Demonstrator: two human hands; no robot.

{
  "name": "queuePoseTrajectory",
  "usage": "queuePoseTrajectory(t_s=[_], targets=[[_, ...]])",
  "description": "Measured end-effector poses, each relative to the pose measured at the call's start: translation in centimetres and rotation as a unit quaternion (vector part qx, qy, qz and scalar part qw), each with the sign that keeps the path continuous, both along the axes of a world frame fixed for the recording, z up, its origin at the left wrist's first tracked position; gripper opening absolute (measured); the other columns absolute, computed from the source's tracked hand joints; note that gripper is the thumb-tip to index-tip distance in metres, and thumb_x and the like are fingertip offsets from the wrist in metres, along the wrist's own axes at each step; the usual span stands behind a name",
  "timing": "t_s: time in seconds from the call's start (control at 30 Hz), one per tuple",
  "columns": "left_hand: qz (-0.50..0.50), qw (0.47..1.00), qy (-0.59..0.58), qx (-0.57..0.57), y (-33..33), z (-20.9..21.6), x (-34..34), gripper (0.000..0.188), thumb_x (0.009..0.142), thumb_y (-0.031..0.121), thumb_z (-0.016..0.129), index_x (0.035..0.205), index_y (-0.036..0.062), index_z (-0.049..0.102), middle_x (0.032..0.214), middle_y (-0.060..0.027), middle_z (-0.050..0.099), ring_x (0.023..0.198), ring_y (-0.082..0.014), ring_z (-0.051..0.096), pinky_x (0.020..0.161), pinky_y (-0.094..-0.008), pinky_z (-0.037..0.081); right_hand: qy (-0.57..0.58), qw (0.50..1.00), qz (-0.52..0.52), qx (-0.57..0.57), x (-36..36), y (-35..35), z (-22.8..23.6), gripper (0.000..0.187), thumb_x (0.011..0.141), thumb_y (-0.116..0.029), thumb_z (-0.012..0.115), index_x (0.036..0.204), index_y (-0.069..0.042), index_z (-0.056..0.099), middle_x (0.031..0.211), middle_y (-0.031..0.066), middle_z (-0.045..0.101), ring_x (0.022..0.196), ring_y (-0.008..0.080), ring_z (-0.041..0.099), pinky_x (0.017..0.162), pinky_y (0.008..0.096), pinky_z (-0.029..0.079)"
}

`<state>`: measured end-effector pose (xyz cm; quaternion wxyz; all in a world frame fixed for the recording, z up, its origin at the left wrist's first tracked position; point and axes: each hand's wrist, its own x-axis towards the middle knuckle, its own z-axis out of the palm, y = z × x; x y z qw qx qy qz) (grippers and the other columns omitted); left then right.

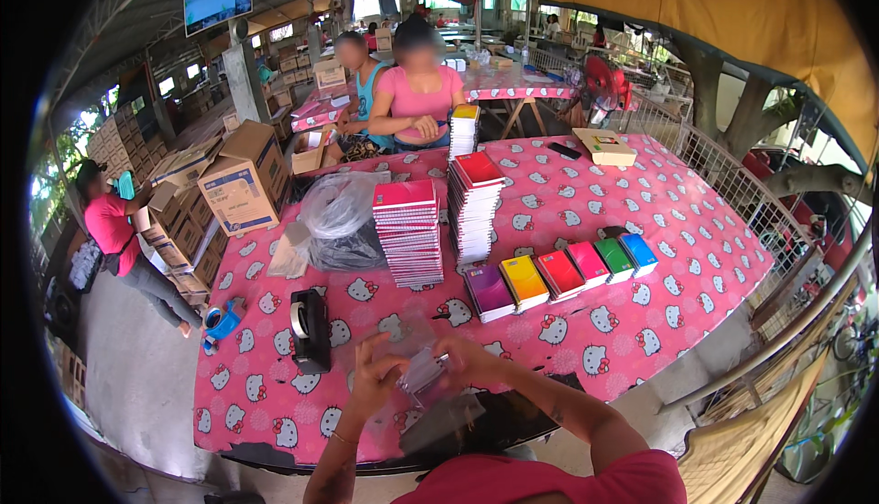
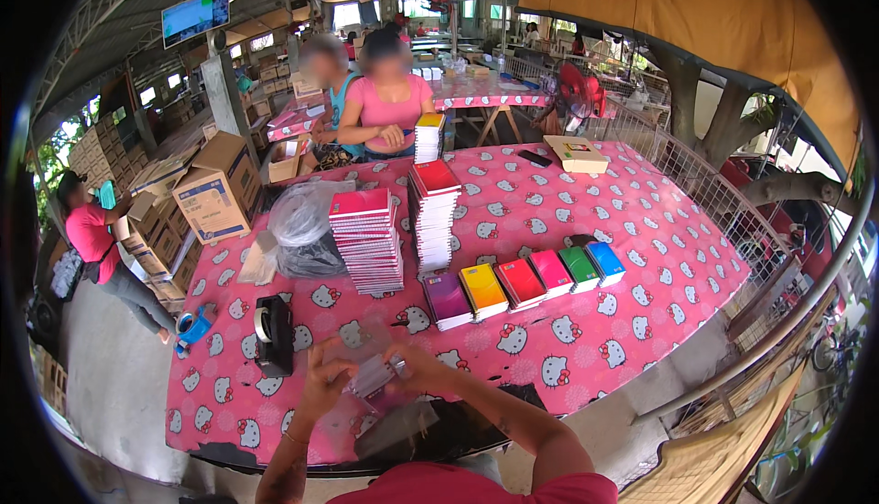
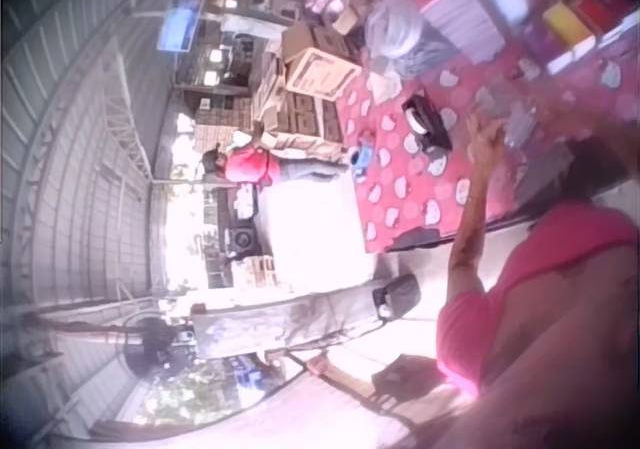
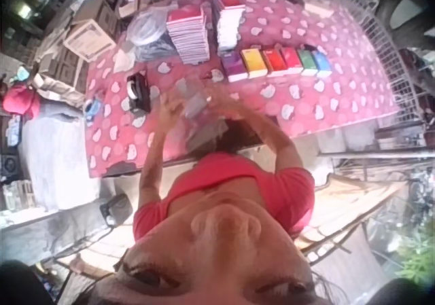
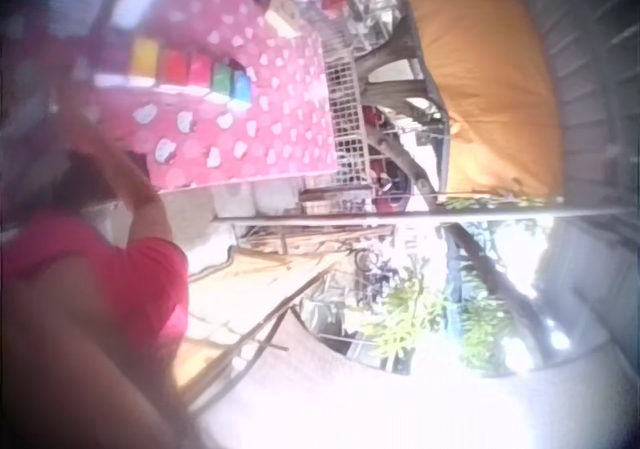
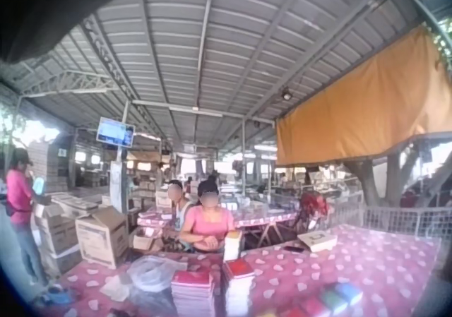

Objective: The person places small notebooks into plastic sleeves by hand, secures the sleeves with tape from a dispenser, and organizes the packaged notebooks by color in rows on a table.

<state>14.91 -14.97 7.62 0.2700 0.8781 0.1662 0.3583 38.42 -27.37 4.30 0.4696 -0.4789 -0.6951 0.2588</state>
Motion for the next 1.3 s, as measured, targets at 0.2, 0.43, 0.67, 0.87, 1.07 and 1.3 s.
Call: queuePoseTrajectory(t_s=[0.2, 0.43, 0.67, 0.87, 1.07, 1.3], targets=[[0.004, 0.992, 0.014, 0.126, -0.3, 0.1, 3.0, 0.013, 0.069, 0.010, 0.079, 0.079, 0.0164, 0.076, 0.138, -0.0116, 0.048, 0.126, -0.0382, 0.042, 0.099, -0.0484, 0.039, -0.241, 0.968, 0.042, 0.057, -0.6, 0.1, -0.6, 0.058, 0.074, -0.032, 0.079, 0.128, -0.022, 0.062, 0.144, 0.0120, 0.044, 0.135, 0.0331, 0.038, 0.109, 0.0514, 0.032], [0.145, 0.985, 0.088, -0.044, -0.8, -1.2, 3.4, 0.077, 0.067, 0.017, 0.083, 0.135, 0.0087, 0.047, 0.138, -0.0239, 0.042, 0.127, -0.0450, 0.039, 0.103, -0.0548, 0.035, -0.163, 0.980, 0.079, 0.078, -1.2, 1.2, -0.7, 0.054, 0.077, -0.030, 0.078, 0.128, -0.023, 0.064, 0.153, 0.0128, 0.034, 0.139, 0.0395, 0.033, 0.113, 0.0518, 0.029], [0.087, 0.951, -0.066, -0.288, -0.1, -5.5, 2.0, 0.054, 0.081, 0.014, 0.073, 0.129, -0.0007, 0.051, 0.114, -0.0182, 0.061, 0.101, -0.0223, 0.060, 0.084, -0.0350, 0.050, 0.122, 0.991, 0.053, 0.004, 0.4, 6.5, -6.3, 0.036, 0.091, -0.022, 0.069, 0.125, -0.011, 0.063, 0.150, 0.0125, 0.039, 0.133, 0.0295, 0.043, 0.103, 0.0424, 0.042], [0.100, 0.937, -0.002, -0.336, -2.2, -3.3, 1.4, 0.023, 0.089, 0.004, 0.065, 0.111, -0.0037, 0.065, 0.095, -0.0020, 0.067, 0.082, -0.0063, 0.057, 0.071, -0.0215, 0.047, 0.159, 0.962, 0.145, -0.167, -0.6, 7.3, -2.6, 0.027, 0.091, -0.018, 0.069, 0.114, -0.005, 0.064, 0.111, 0.0033, 0.061, 0.107, 0.0139, 0.056, 0.093, 0.0322, 0.045], [0.091, 0.932, -0.084, -0.341, -3.2, -2.8, 1.5, 0.024, 0.090, 0.007, 0.067, 0.111, -0.0045, 0.067, 0.094, -0.0011, 0.068, 0.081, -0.0046, 0.057, 0.069, -0.0205, 0.047, 0.178, 0.968, 0.144, -0.103, -1.6, 7.8, -1.8, 0.021, 0.089, -0.013, 0.071, 0.106, -0.004, 0.063, 0.103, 0.0025, 0.062, 0.098, 0.0129, 0.059, 0.086, 0.0318, 0.047], [0.093, 0.937, 0.021, -0.336, -2.0, -5.3, 0.7, 0.031, 0.091, 0.014, 0.068, 0.118, -0.0019, 0.065, 0.100, -0.0060, 0.070, 0.085, -0.0107, 0.062, 0.074, -0.0262, 0.050, 0.088, 0.970, 0.198, -0.109, -1.1, 7.8, 0.2, 0.056, 0.088, -0.025, 0.074, 0.133, -0.005, 0.050, 0.132, 0.0119, 0.056, 0.126, 0.0221, 0.051, 0.106, 0.0376, 0.040]])
